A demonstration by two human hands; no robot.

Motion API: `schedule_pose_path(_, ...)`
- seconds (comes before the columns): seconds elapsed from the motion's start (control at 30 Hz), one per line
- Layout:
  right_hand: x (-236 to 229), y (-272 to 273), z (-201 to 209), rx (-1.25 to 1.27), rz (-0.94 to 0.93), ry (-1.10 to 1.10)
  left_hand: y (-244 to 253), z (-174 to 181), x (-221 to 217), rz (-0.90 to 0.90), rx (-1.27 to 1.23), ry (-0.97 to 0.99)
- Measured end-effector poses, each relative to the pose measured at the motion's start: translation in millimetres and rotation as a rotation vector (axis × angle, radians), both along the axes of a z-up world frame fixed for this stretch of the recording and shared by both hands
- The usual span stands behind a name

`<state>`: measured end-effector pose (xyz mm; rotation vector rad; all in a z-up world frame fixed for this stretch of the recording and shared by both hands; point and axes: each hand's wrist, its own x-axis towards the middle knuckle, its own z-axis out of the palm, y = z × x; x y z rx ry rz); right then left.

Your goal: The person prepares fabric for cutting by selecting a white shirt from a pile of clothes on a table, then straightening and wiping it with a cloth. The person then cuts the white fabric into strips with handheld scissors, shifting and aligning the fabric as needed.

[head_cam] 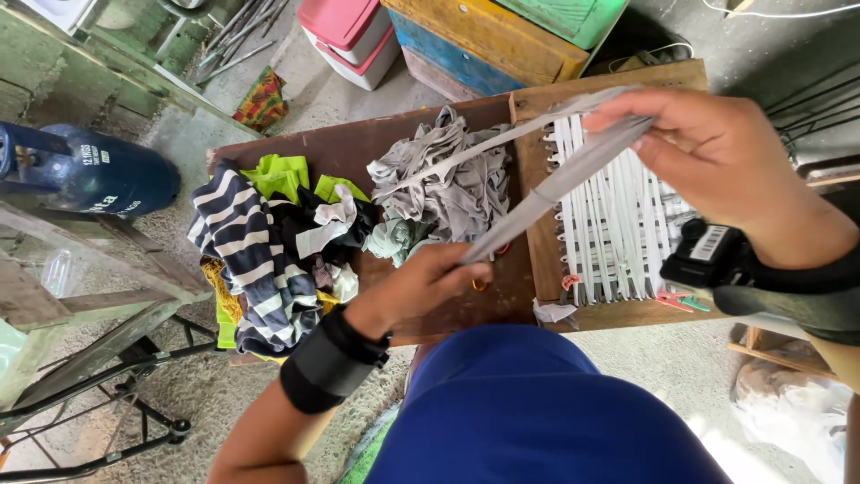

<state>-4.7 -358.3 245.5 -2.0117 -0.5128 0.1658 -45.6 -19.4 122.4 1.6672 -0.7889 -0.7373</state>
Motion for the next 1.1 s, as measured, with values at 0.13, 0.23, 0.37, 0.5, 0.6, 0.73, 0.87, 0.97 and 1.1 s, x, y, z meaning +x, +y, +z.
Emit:
schedule_pose_path(0.13, 5, -30, -40, -0.374, -0.134, 0.041, 40, 2, -8, 0.205, 0.078, 0.071)
schedule_pose_path(0.23, 3, -36, -54, -0.475, 0.011, -0.238, 65, -7, -10, 0.224, 0.130, 0.102)
schedule_pose_path(0.37, 5, -29, -46, -0.121, 0.184, -0.289, 97, -20, -5, 0.228, 0.166, 0.285)
schedule_pose_path(0.5, -9, -68, -83, 0.078, -0.047, 0.150, 119, -18, -1, 0.293, 0.029, 0.404)
schedule_pose_path(0.6, -11, -61, -74, 0.157, -0.098, 0.142, 129, -17, 1, 0.365, -0.078, 0.492)
schedule_pose_path(0.73, -2, -67, -96, 0.191, -0.262, 0.055, 125, -21, 0, 0.438, 0.005, 0.380)
schedule_pose_path(0.87, 6, -13, -88, -0.394, -0.250, 0.219, 107, -29, 2, 0.400, 0.136, 0.273)
schedule_pose_path(0.97, 10, 23, -102, -0.598, 0.123, -0.115, 88, -21, 6, 0.384, -0.009, 0.471)
schedule_pose_path(1.1, 8, 95, -78, -0.445, 0.317, -0.162, 51, 2, 18, 0.354, -0.073, 0.453)
